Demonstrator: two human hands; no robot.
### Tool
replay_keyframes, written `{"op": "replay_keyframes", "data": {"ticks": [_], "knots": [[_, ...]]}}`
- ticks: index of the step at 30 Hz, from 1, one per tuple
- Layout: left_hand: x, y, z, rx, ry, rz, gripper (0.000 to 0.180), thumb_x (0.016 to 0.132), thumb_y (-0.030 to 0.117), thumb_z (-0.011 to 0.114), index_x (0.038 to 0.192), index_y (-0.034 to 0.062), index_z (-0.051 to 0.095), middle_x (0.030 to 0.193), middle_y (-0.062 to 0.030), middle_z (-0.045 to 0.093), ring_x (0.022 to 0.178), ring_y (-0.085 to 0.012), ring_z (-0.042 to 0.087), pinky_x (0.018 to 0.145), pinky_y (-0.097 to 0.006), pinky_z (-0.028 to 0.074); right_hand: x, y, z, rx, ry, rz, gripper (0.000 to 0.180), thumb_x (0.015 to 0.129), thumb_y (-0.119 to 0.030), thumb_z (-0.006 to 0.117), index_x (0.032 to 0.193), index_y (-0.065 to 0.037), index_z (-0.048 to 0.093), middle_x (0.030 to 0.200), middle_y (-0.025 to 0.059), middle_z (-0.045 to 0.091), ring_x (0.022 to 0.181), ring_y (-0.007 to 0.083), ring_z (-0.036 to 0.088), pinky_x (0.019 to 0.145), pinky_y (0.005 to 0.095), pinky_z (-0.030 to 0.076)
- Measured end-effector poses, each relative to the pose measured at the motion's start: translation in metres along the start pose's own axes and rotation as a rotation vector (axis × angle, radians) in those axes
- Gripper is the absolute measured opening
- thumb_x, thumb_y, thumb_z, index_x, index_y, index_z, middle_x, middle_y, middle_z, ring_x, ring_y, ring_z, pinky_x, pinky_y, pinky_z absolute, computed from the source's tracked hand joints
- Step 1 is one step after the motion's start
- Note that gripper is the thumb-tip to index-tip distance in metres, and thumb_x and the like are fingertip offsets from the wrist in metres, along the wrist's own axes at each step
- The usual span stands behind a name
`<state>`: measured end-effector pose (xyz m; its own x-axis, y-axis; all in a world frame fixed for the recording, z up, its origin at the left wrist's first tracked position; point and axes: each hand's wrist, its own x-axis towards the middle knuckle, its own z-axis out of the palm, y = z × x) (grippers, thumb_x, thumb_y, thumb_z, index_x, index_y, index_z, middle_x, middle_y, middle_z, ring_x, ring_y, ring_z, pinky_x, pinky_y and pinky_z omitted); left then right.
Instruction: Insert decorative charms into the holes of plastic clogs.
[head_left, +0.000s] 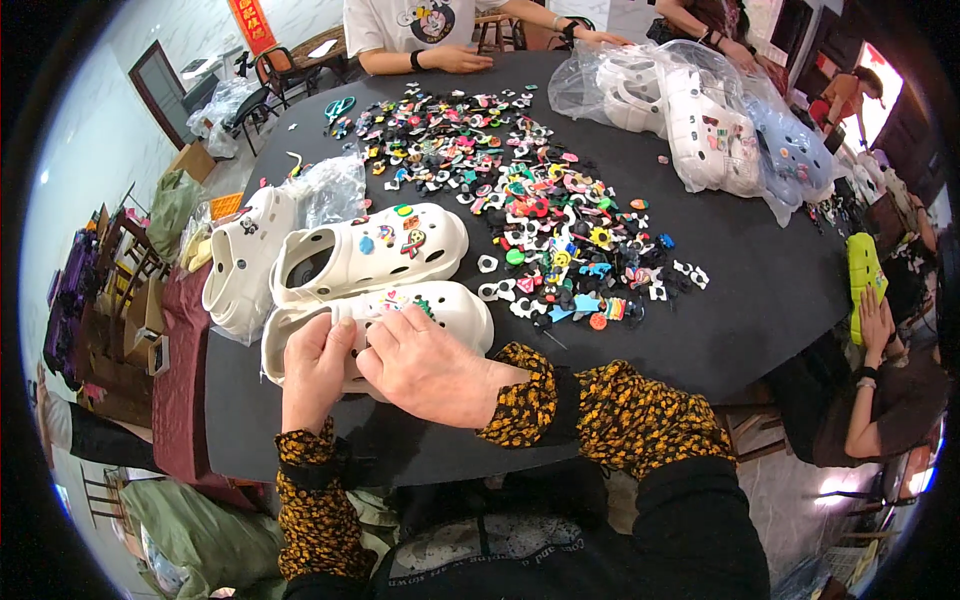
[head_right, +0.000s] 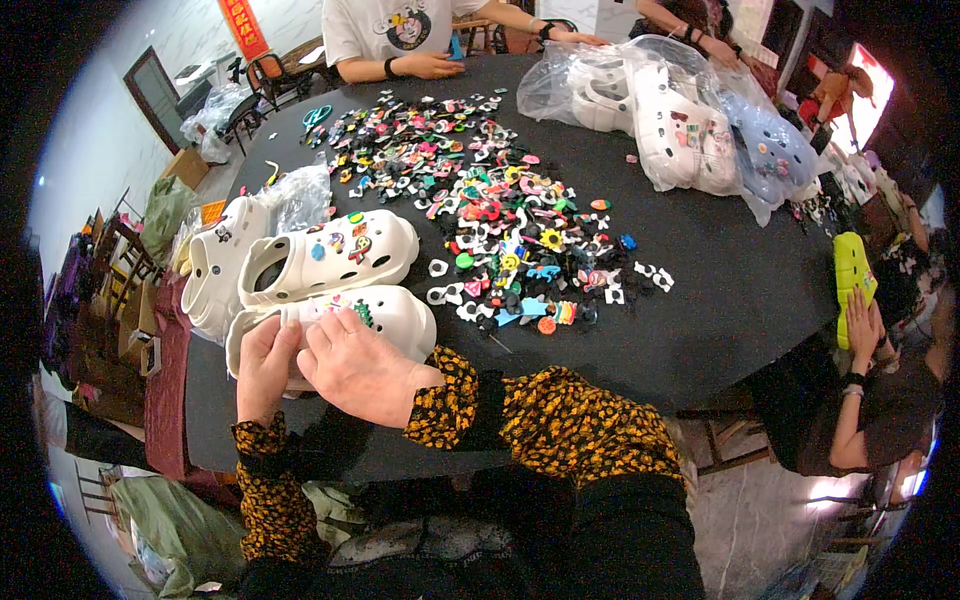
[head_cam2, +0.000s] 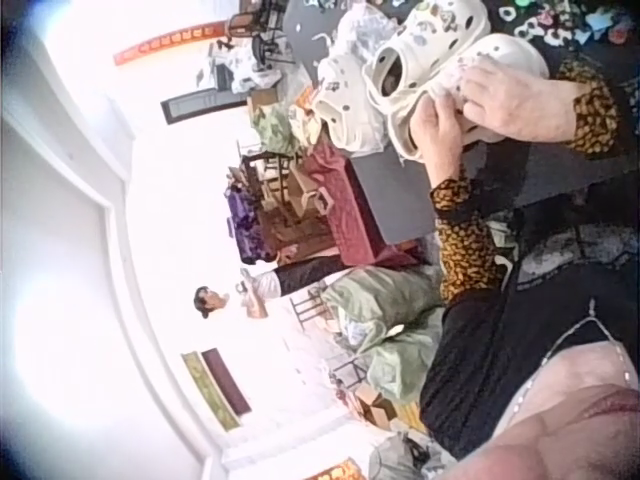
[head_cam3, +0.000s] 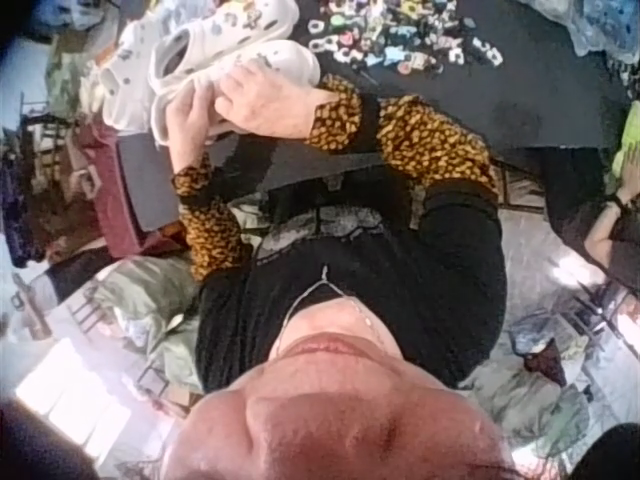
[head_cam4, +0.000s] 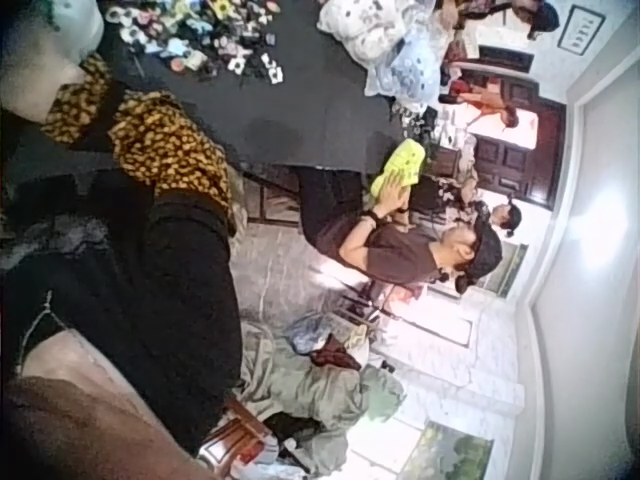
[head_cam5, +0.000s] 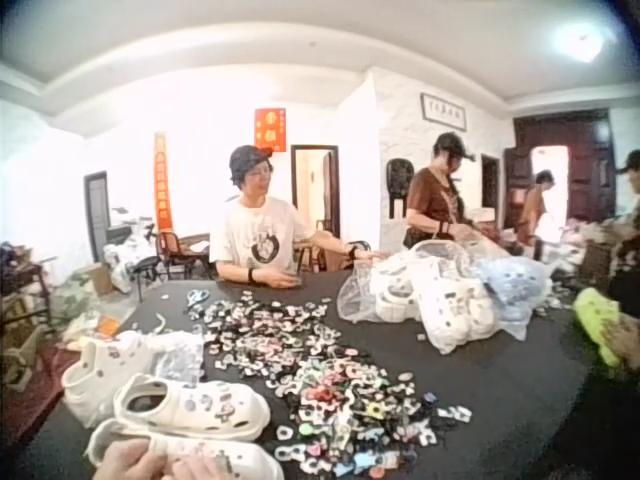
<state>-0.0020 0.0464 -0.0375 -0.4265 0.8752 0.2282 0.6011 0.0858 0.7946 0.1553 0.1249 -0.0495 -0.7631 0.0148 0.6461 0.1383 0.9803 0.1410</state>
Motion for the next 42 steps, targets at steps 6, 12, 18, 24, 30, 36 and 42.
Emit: {"op": "replay_keyframes", "data": {"ticks": [6, 12, 18, 24, 30, 36, 42], "knots": [[0.000, -0.004, -0.002, 0.007, 0.002, 0.010, 0.029, 0.090, 0.019, 0.054, 0.072, -0.0027, 0.053, 0.057, -0.0066, 0.047, 0.057, -0.0121, 0.040, 0.053, -0.031, 0.037, 0.001, -0.001, -0.001, -0.002, 0.003, -0.001, 0.013, 0.075, -0.017, 0.054, 0.080, -0.005, 0.051, 0.080, 0.0076, 0.051, 0.079, 0.0209, 0.051, 0.071, 0.0332, 0.039], [0.000, -0.005, 0.000, -0.004, 0.002, 0.011, 0.028, 0.090, 0.019, 0.055, 0.072, -0.0027, 0.052, 0.057, -0.0070, 0.047, 0.056, -0.0125, 0.040, 0.053, -0.031, 0.037, 0.000, -0.002, -0.001, 0.030, 0.001, 0.028, 0.012, 0.075, -0.016, 0.053, 0.080, -0.005, 0.051, 0.081, 0.0073, 0.052, 0.080, 0.0206, 0.051, 0.072, 0.0333, 0.040], [0.001, -0.006, -0.001, 0.025, -0.003, 0.024, 0.028, 0.089, 0.018, 0.055, 0.071, -0.0026, 0.051, 0.057, -0.0073, 0.046, 0.056, -0.0123, 0.039, 0.052, -0.031, 0.036, 0.001, 0.002, 0.003, 0.061, 0.013, 0.025, 0.012, 0.075, -0.015, 0.054, 0.081, -0.005, 0.051, 0.082, 0.0077, 0.052, 0.081, 0.0211, 0.052, 0.074, 0.0342, 0.040], [0.000, -0.004, 0.001, 0.007, 0.019, 0.034, 0.030, 0.090, 0.019, 0.055, 0.070, -0.0026, 0.050, 0.056, -0.0075, 0.045, 0.056, -0.0121, 0.037, 0.051, -0.031, 0.036, 0.000, 0.001, 0.000, 0.051, 0.003, 0.019, 0.012, 0.075, -0.015, 0.054, 0.079, -0.005, 0.051, 0.081, 0.0082, 0.051, 0.080, 0.0213, 0.051, 0.074, 0.0344, 0.040], [0.000, 0.000, -0.001, 0.017, 0.011, 0.004, 0.030, 0.091, 0.019, 0.054, 0.070, -0.0027, 0.051, 0.057, -0.0053, 0.046, 0.057, -0.0099, 0.038, 0.051, -0.030, 0.036, -0.003, -0.013, -0.007, 0.016, -0.014, -0.016, 0.012, 0.074, -0.017, 0.054, 0.077, -0.006, 0.051, 0.079, 0.0071, 0.051, 0.079, 0.0210, 0.051, 0.072, 0.0331, 0.040], [0.000, 0.006, -0.002, -0.025, -0.035, -0.022, 0.029, 0.092, 0.020, 0.053, 0.075, -0.0034, 0.055, 0.059, -0.0020, 0.049, 0.059, -0.0081, 0.041, 0.053, -0.029, 0.037, -0.004, -0.012, -0.006, 0.077, -0.028, -0.017, 0.011, 0.074, -0.017, 0.055, 0.077, -0.008, 0.051, 0.080, 0.0051, 0.052, 0.080, 0.0201, 0.052, 0.072, 0.0317, 0.040], [-0.001, 0.008, -0.003, -0.047, -0.053, -0.053, 0.026, 0.091, 0.020, 0.054, 0.084, -0.0043, 0.059, 0.064, -0.0002, 0.054, 0.062, -0.0066, 0.044, 0.056, -0.026, 0.039, -0.004, -0.001, -0.004, 0.172, -0.026, 0.010, 0.013, 0.073, -0.015, 0.056, 0.082, -0.006, 0.053, 0.083, 0.0076, 0.054, 0.085, 0.0219, 0.054, 0.076, 0.0332, 0.042]]}}
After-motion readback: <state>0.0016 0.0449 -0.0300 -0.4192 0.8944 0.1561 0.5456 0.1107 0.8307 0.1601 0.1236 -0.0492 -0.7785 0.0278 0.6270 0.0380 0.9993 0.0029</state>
